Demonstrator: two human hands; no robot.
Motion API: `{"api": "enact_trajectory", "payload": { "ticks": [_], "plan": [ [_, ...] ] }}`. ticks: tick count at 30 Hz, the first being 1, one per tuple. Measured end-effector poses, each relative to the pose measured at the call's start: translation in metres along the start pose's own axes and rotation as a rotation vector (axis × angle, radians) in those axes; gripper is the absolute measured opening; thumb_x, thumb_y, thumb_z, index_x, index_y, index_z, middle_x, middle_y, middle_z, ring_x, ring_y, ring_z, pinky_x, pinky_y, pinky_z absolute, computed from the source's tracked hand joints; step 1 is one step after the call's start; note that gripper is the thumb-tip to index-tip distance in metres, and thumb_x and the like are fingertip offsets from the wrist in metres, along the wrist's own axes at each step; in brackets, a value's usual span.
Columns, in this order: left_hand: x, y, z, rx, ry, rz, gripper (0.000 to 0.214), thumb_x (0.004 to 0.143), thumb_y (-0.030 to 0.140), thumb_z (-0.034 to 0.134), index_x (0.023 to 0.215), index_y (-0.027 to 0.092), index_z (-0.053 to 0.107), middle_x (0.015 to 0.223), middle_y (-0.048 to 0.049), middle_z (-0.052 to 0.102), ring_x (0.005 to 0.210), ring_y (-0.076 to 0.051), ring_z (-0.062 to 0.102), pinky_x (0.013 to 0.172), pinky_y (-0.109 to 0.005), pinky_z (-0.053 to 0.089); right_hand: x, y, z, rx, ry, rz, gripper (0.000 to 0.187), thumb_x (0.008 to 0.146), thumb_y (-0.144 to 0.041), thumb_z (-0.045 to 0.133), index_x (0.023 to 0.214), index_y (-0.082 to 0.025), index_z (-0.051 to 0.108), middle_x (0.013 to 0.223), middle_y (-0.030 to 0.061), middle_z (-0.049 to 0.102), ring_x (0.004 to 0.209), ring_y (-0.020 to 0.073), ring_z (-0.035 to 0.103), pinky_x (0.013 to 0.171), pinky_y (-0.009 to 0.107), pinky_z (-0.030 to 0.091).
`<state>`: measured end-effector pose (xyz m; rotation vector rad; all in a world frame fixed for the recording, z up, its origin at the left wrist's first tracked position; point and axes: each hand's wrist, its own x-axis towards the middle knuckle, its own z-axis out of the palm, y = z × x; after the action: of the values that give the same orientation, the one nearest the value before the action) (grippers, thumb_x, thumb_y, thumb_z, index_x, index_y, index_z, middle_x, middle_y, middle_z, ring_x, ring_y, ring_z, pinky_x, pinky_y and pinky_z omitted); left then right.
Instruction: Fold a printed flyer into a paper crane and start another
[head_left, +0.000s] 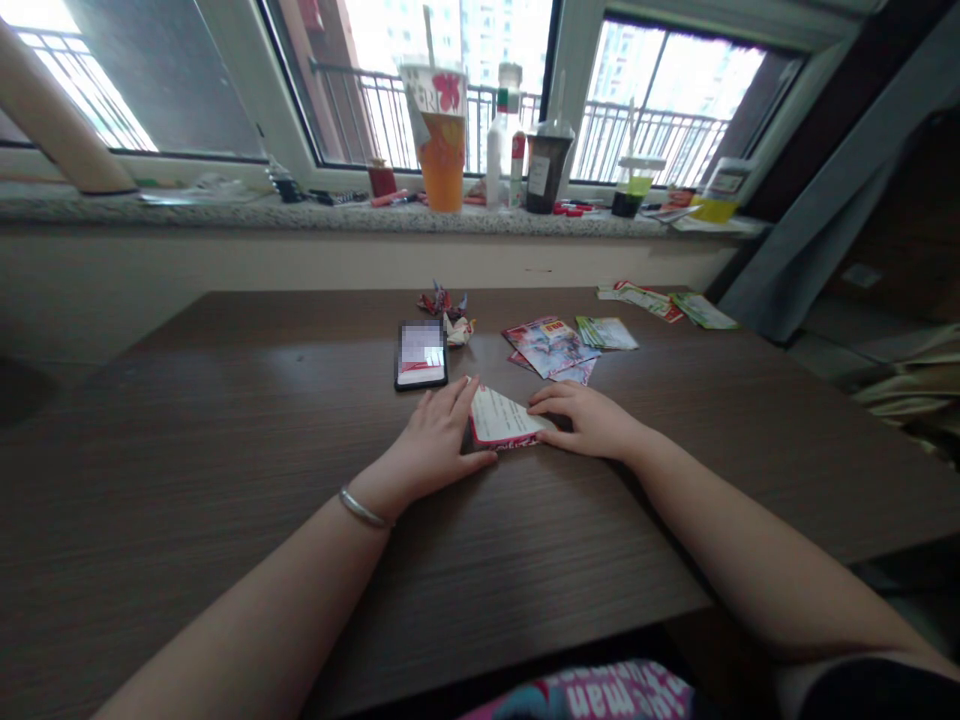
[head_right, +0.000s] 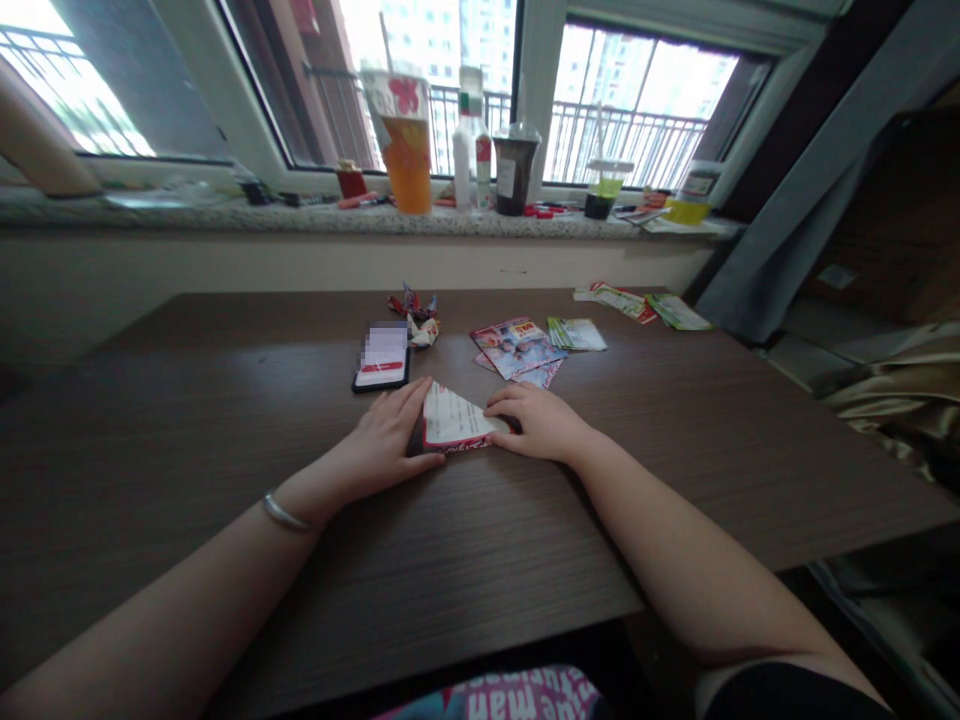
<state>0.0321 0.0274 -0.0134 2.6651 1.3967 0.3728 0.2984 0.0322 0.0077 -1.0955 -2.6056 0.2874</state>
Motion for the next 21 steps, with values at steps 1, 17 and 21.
{"api": "enact_trajectory", "payload": {
  "ticks": [1, 17, 21],
  "plan": [
    [0.0001, -0.0012, 0.0016, -0.003, 0.000, -0.004, 0.098, 0.078, 0.060, 0.058, 0.150, 0.011, 0.013, 0.154, -0.0205, 0.024, 0.143, -0.033, 0.023, 0.115, -0.051, 0.020, -0.0003, 0.0004, 0.0004, 0.002, 0.001, -0.006, 0.036, 0.085, -0.040, 0.062, 0.113, -0.019, 0.069, 0.117, 0.0110, 0.065, 0.108, 0.0230, 0.059, 0.096, 0.040, 0.046],
    [0.0011, 0.0017, 0.0023, -0.007, -0.083, -0.121, 0.068, 0.091, 0.045, 0.041, 0.147, 0.010, 0.023, 0.153, -0.0187, 0.028, 0.143, -0.031, 0.024, 0.116, -0.053, 0.018, 0.0000, -0.0020, 0.0013, 0.014, 0.035, 0.018, 0.032, 0.096, -0.029, 0.043, 0.109, -0.019, 0.071, 0.107, 0.0091, 0.067, 0.101, 0.0198, 0.059, 0.092, 0.037, 0.047],
    [0.0012, -0.0003, 0.0046, -0.015, -0.015, -0.135, 0.074, 0.086, 0.045, 0.049, 0.144, 0.007, 0.025, 0.150, -0.0216, 0.033, 0.141, -0.033, 0.028, 0.115, -0.053, 0.021, 0.0018, -0.0014, 0.0031, 0.009, 0.057, 0.087, 0.035, 0.097, -0.028, 0.038, 0.107, -0.018, 0.070, 0.102, 0.0089, 0.068, 0.099, 0.0201, 0.060, 0.091, 0.037, 0.047]
  ]
}}
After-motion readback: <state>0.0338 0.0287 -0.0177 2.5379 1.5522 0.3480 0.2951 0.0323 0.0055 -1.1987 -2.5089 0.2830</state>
